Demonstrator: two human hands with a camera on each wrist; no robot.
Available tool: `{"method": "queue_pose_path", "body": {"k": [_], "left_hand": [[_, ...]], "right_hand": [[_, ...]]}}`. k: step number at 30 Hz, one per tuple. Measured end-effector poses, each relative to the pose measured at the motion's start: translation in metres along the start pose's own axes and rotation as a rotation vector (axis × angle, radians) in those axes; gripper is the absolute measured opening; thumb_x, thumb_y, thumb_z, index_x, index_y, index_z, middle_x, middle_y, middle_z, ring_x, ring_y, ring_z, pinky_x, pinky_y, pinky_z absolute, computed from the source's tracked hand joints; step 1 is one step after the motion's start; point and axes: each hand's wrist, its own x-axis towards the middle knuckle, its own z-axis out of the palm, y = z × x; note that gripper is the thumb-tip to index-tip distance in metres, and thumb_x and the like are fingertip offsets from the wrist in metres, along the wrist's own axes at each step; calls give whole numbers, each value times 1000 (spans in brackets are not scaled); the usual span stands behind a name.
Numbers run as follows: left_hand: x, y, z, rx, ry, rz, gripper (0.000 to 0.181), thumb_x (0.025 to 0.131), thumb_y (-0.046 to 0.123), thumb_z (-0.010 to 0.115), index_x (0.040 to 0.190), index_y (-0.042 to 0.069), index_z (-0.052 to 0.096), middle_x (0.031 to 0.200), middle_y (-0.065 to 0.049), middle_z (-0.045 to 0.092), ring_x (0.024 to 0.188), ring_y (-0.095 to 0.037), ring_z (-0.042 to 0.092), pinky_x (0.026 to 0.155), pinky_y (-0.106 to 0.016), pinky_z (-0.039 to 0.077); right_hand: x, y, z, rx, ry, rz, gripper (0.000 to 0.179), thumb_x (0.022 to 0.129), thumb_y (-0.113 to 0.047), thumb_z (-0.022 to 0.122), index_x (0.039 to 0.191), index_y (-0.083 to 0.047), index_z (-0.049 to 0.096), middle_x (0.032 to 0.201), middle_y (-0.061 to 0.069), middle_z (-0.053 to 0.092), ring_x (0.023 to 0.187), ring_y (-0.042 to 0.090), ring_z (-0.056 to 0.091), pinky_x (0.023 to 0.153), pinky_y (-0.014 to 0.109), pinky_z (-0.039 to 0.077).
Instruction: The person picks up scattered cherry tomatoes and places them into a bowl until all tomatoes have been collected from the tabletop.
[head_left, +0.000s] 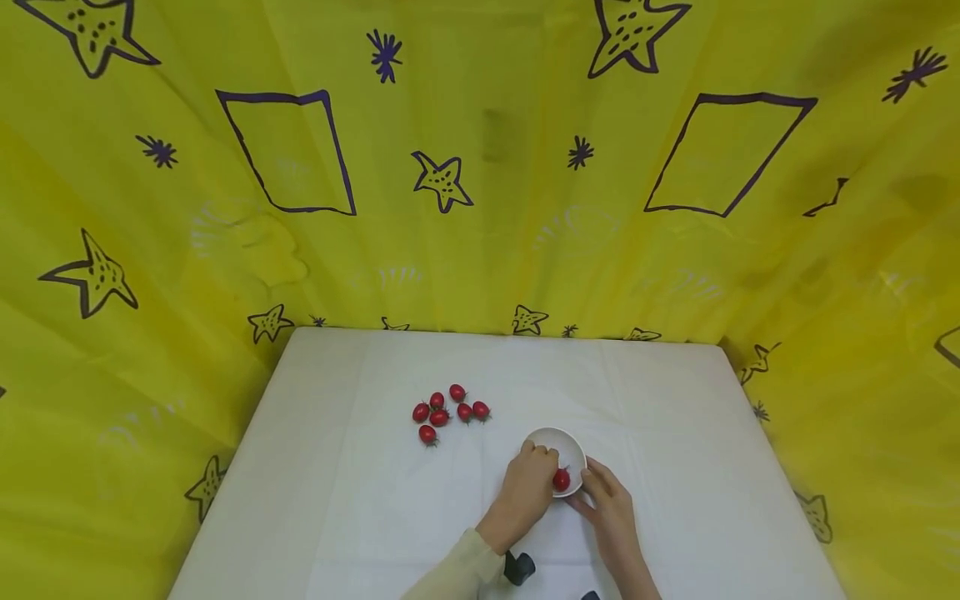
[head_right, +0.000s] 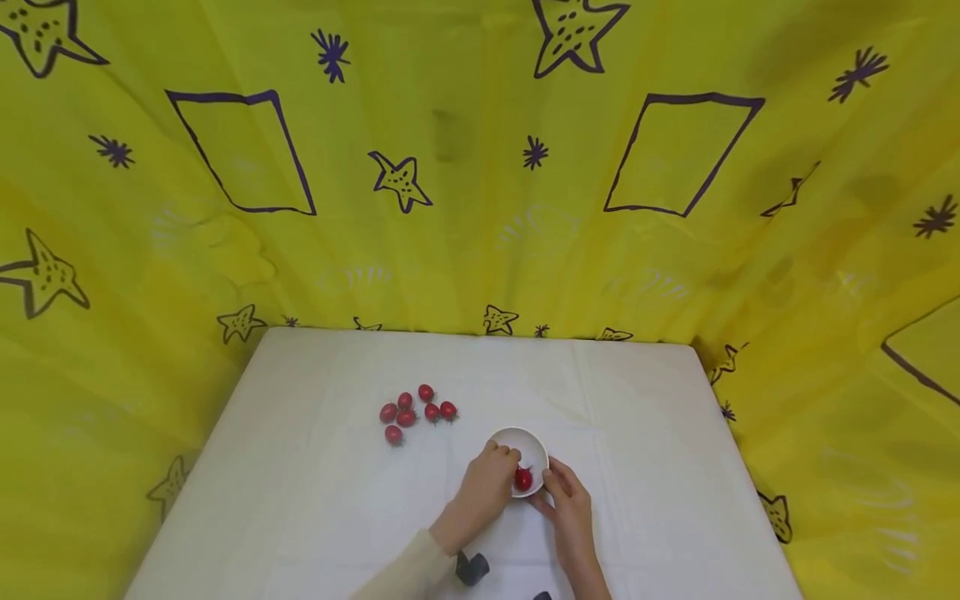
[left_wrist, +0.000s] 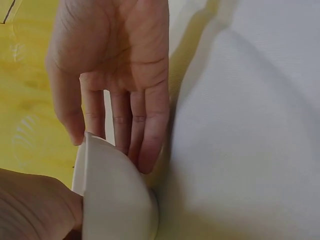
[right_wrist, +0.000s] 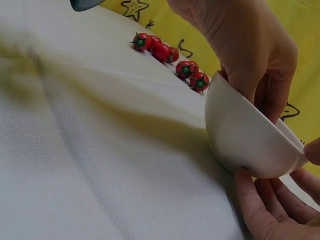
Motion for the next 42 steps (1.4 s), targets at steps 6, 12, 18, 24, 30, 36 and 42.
{"method": "queue_pose_path", "body": {"k": [6, 12, 18, 24, 30, 36, 42], "left_hand": [[2, -3, -2, -30, -29, 22, 16, 83, 10, 80, 97, 12, 74, 93, -2, 74, 80, -17, 58, 67, -25, 56], [2, -4, -3, -26, -56, 43, 13, 84, 10, 79, 94, 13, 72, 90, -1, 72, 79, -17, 60, 65, -26, 56], [4, -6, -6, 55, -63, 70, 17, 81, 16, 84, 94, 14, 73, 89, 1, 72, 79, -15, 63, 65, -26, 57], [11, -12, -11, 61, -86, 69, 24, 80, 16, 86, 97, 14, 71, 92, 0, 71, 84, -15, 68, 69, -26, 60], [18, -24, -19, -2, -62, 54, 23, 85, 14, 84, 107, 13, 74, 99, 1, 73, 87, -14, 68, 72, -23, 60], [14, -42, -19, -88, 95, 61, 29, 89, 15, 82, 117, 14, 75, 107, 2, 76, 94, -13, 70, 79, -19, 60], [6, -64, -8, -264, 254, 141, 27, 96, 22, 76, 122, 18, 72, 114, 7, 76, 100, -11, 69, 88, -21, 58]], "right_hand": [[-1, 0, 0, 7, -3, 5, 53, 109, -22, 56, 153, 4, 43, 158, 27, 44, 118, 6, 64, 94, 35, 62], [-1, 2, 1, 16, -5, 13, 53, 109, -23, 55, 154, 4, 43, 158, 27, 44, 118, 5, 64, 95, 35, 62], [-1, 3, 2, 22, -7, 1, 54, 109, -23, 56, 153, 5, 43, 157, 27, 45, 112, 0, 64, 94, 34, 62], [2, 2, 2, 20, -2, -7, 54, 108, -25, 58, 151, 5, 45, 151, 23, 51, 110, 0, 65, 93, 35, 63], [3, 3, 2, 36, -3, -27, 54, 108, -23, 58, 150, 7, 45, 148, 25, 53, 108, 0, 65, 91, 34, 63], [3, 2, 2, 4, -10, -9, 54, 110, -25, 53, 152, 7, 42, 155, 32, 44, 110, 1, 63, 92, 31, 62], [3, 0, 1, 2, -10, 15, 52, 111, -22, 50, 154, 6, 40, 157, 29, 43, 107, -2, 63, 94, 31, 61]]}}
